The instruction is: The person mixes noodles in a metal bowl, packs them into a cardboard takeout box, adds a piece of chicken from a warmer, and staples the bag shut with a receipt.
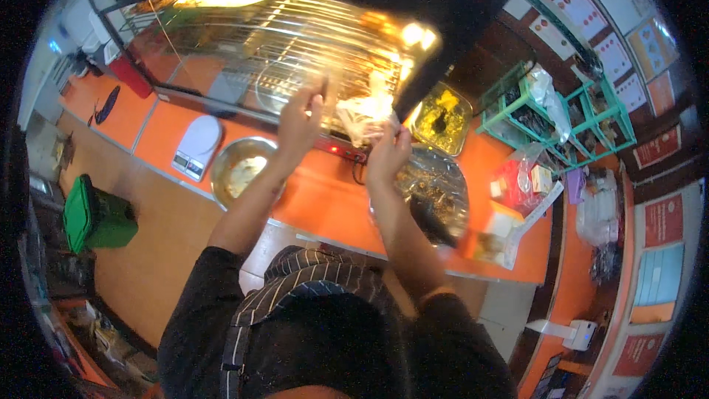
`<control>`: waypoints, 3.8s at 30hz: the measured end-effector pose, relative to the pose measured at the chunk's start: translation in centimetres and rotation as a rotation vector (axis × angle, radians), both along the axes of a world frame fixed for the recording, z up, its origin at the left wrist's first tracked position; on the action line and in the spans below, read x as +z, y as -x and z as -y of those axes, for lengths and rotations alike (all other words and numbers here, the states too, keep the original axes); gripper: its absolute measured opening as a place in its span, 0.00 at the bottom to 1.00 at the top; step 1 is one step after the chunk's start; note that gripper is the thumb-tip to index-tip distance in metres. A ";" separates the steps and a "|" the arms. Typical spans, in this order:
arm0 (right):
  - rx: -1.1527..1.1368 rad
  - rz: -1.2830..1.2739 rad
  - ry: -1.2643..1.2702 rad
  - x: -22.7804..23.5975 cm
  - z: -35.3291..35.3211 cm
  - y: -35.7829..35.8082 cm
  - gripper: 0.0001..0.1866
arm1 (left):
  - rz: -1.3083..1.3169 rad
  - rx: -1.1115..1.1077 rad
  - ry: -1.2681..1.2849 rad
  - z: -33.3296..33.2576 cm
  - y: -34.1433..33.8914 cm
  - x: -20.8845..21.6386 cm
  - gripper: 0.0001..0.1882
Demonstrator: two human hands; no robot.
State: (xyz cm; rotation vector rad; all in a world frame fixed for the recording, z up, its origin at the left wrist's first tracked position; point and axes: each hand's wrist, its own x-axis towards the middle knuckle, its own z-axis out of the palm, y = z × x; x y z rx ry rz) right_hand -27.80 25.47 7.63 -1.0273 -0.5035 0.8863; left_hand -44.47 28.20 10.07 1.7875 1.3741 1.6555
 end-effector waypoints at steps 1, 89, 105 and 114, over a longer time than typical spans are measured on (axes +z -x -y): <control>0.029 0.038 -0.041 -1.1 -0.3 -0.3 0.05 | 0.048 -0.075 -0.007 0.2 -1.1 0.1 0.15; 0.580 0.844 0.536 -19.6 33.2 -69.3 0.36 | 0.029 -0.368 1.078 29.0 -57.4 -23.2 0.46; 0.432 1.333 -0.032 -19.7 30.1 -70.5 0.31 | -1.259 -0.362 0.479 27.9 -65.3 -20.0 0.54; 0.558 0.048 0.589 -27.3 34.4 -69.7 0.23 | -1.231 -0.366 0.338 26.3 -67.7 -20.9 0.52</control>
